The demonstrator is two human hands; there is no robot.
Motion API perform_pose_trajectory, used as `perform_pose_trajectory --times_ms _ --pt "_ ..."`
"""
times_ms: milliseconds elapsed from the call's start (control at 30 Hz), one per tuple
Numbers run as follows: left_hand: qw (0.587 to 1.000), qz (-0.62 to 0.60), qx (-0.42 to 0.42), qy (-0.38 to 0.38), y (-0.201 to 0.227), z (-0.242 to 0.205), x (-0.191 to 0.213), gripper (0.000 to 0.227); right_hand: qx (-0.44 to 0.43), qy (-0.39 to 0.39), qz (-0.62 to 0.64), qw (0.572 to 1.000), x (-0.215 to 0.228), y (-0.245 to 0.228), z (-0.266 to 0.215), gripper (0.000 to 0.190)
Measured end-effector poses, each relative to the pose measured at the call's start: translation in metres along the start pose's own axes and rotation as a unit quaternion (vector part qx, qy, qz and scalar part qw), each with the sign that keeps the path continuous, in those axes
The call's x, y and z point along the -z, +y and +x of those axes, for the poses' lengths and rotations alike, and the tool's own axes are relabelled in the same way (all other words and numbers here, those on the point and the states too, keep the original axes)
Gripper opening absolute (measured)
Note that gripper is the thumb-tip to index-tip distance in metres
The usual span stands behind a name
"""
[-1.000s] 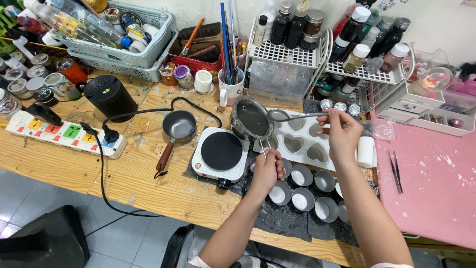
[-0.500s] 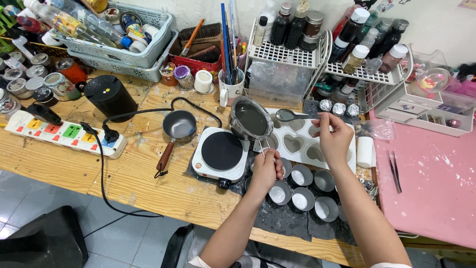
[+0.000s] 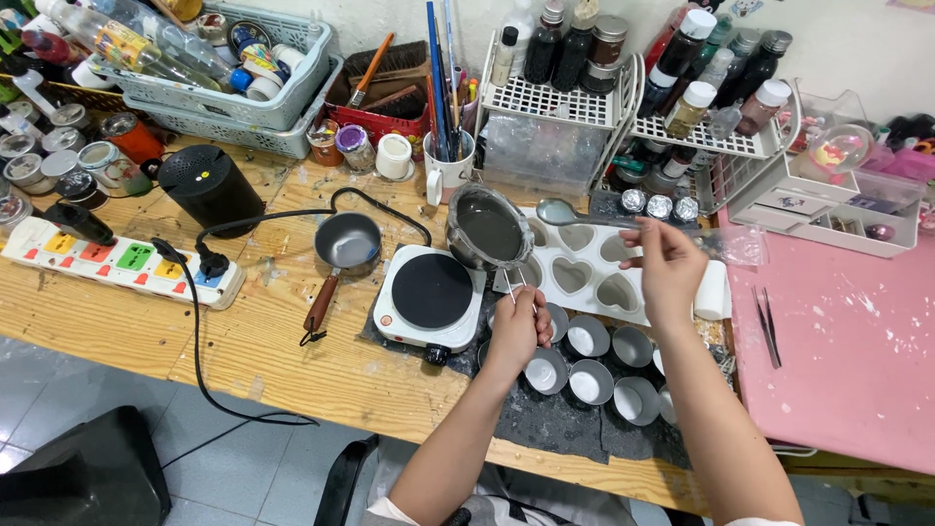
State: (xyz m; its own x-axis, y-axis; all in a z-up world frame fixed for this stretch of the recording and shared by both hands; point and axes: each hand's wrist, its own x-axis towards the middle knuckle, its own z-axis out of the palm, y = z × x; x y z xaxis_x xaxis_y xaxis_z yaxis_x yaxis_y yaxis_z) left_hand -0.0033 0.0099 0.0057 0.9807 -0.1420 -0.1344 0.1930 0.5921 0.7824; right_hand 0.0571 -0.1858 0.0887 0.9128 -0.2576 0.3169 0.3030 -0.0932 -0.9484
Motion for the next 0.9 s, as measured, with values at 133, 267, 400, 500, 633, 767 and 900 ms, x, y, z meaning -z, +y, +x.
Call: perform_pose_trajectory --times_ms 133,267,400,500,633,767,900 --pt "1.0 -0.005 -0.005 -0.02 0.001 -0.003 0.0 0.026 -0.028 0.03 0.054 0.998 0.024 -0.007 -0.007 0.025" --pt "0.999 -0.012 0.012 -0.041 0.004 -0.009 -0.004 0.026 -0.027 0.067 0.066 0.995 0.044 -0.031 -0.029 0.025" --pt "0.995 -0.029 0.044 -0.083 0.003 -0.014 -0.008 0.026 0.015 0.088 0.035 0.995 0.056 -0.053 -0.052 0.025" --pt "0.993 -0.012 0.059 -0.105 -0.001 -0.016 -0.01 0.029 0.073 0.061 -0.022 0.995 0.052 -0.064 -0.063 0.024" --pt "0.987 -0.031 0.074 -0.138 -0.011 -0.016 -0.011 0.027 0.094 0.022 -0.067 0.993 0.046 -0.067 -0.06 0.021" --pt "0.979 -0.034 0.105 -0.171 -0.014 -0.019 -0.014 0.029 0.14 -0.033 -0.191 0.971 0.038 -0.09 -0.059 0.018" --pt "0.973 0.003 0.114 -0.199 0.0 -0.029 -0.023 0.031 0.177 -0.052 -0.255 0.949 0.038 -0.099 -0.058 0.016"
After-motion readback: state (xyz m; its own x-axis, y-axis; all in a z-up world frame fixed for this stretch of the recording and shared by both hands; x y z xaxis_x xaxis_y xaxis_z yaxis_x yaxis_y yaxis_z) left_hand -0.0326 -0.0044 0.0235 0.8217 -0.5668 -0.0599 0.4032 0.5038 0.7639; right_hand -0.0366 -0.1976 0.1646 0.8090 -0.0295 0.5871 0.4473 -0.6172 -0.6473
